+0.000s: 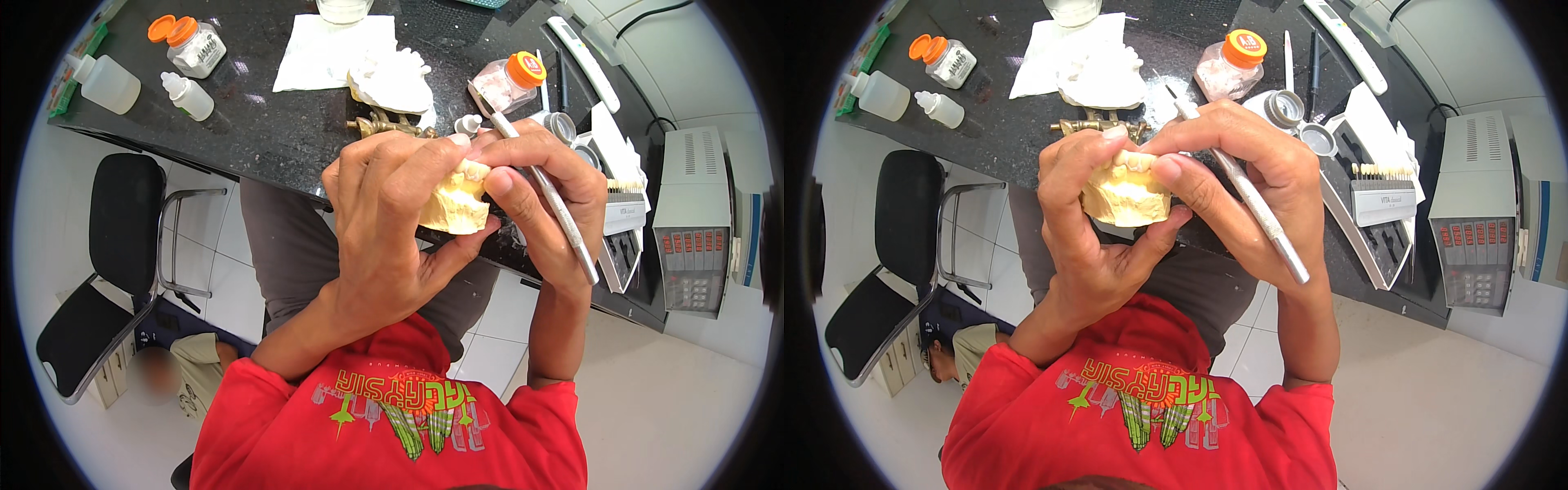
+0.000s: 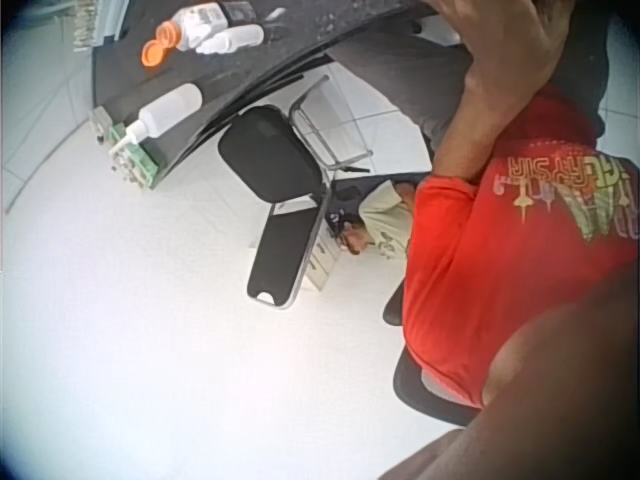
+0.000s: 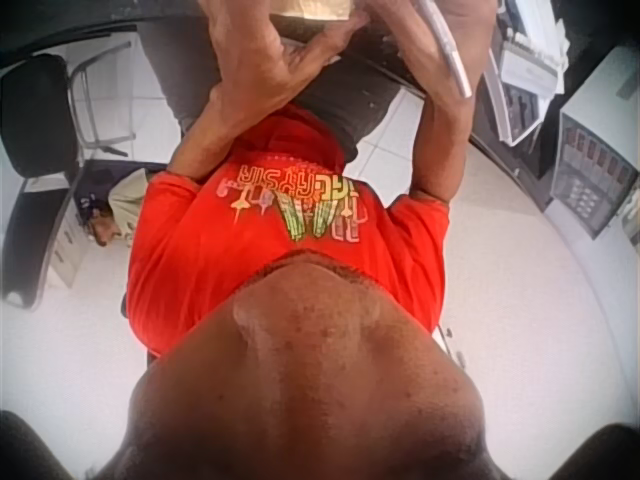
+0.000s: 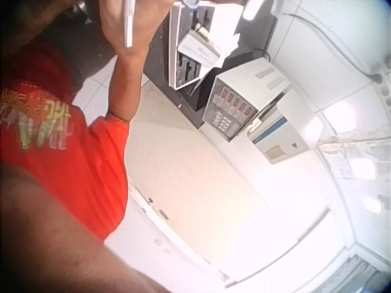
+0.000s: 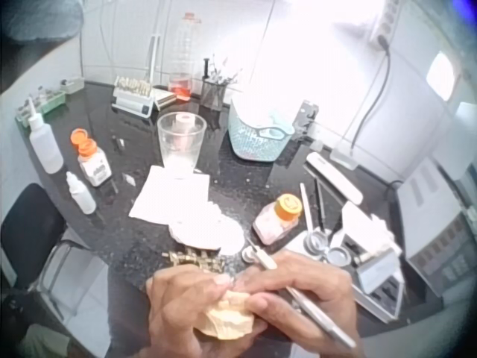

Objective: The person uses a small tool to scrape a dental model in an articulator and then applies a white paste with a brush to a dental framework. They wipe the brush with a paper towel and continue applying the paste to the framework one part at a time.

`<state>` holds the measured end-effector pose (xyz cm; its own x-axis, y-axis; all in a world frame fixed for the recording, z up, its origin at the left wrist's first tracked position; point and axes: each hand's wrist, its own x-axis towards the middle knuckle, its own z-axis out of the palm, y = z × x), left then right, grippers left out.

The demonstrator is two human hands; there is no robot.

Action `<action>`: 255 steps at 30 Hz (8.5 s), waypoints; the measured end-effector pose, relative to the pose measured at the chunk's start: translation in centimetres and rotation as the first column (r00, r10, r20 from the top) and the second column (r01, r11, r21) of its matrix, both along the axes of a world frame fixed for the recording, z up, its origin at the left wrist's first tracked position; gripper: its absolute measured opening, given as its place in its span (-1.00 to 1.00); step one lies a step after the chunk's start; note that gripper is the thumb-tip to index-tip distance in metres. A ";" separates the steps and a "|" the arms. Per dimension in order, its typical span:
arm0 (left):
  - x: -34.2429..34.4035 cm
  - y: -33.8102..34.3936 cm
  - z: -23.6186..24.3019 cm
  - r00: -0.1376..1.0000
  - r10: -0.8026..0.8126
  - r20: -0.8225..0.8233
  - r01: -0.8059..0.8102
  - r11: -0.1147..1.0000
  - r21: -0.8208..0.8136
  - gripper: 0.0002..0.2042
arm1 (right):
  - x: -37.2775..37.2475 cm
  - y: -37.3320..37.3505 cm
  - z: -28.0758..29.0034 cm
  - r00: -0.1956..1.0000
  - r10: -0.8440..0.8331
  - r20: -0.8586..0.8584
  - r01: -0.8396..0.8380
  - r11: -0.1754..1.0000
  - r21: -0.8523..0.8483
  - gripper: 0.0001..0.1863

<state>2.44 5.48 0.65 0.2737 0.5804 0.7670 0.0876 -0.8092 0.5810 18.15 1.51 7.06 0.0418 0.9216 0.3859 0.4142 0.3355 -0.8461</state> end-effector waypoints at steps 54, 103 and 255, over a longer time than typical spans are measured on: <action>-4.1 1.3 1.9 0.799 -0.291 0.526 0.581 0.600 -0.550 -0.86 | -1.8 -2.7 -3.6 0.983 -0.052 -0.175 0.122 0.899 0.420 -0.78; -4.4 1.7 1.7 0.822 -0.311 0.478 0.559 0.604 -0.568 -0.85 | -1.4 -3.0 -4.0 0.974 -0.011 -0.225 0.078 0.952 0.294 -0.79; -3.7 2.5 3.7 0.816 -0.337 0.470 0.576 0.538 -0.615 -0.88 | 1.5 2.3 0.9 0.940 0.309 -0.142 -0.329 0.932 -0.150 -0.81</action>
